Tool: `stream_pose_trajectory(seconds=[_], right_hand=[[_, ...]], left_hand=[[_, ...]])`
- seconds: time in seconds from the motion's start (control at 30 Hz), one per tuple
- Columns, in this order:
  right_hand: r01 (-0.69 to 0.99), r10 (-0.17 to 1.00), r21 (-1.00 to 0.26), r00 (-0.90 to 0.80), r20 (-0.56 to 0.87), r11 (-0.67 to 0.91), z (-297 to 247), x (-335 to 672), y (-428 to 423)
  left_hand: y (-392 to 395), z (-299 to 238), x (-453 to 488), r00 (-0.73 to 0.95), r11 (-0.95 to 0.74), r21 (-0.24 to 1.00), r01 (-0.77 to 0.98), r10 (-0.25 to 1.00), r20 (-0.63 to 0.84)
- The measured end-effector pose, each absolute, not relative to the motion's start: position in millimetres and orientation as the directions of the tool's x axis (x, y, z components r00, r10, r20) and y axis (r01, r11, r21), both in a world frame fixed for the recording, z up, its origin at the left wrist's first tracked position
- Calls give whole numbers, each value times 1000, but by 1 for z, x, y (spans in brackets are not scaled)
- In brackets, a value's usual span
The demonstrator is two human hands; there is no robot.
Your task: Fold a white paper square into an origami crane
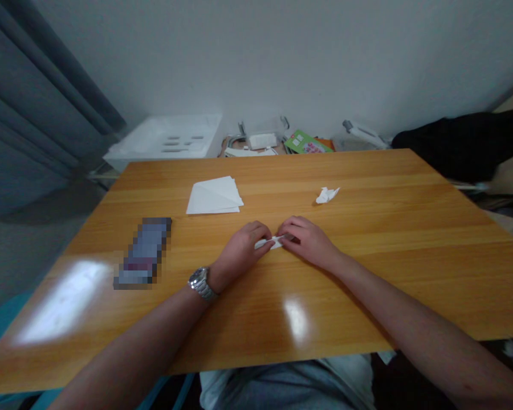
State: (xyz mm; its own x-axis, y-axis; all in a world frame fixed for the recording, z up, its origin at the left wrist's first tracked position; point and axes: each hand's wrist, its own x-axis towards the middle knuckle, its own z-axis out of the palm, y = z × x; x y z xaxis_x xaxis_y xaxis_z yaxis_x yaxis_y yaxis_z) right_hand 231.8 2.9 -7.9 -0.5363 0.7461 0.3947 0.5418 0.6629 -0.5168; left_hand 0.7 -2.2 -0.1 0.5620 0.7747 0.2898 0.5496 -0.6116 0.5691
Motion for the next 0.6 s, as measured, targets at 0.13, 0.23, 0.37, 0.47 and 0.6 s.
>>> stream_pose_trajectory(seconds=[0.13, 0.23, 0.37, 0.47, 0.6], right_hand=[[542, 737, -503, -551, 392, 673, -7, 231, 2], [543, 723, -481, -570, 391, 688, -7, 231, 2], [552, 698, -429, -600, 390, 715, -7, 230, 2], [558, 689, -406, -614, 385, 724, -8, 230, 2], [564, 679, -379, -621, 392, 734, -7, 231, 2]], left_hand=[[-3, -1, 1, 564, -618, 543, 569, 773, 289], [-3, -2, 4, 579, -636, 499, 588, 762, 289], [-5, -1, 6, 606, -665, 436, 606, 741, 289], [-5, 1, 5, 632, -686, 402, 607, 723, 280], [-7, 3, 2, 670, -719, 362, 593, 690, 272]])
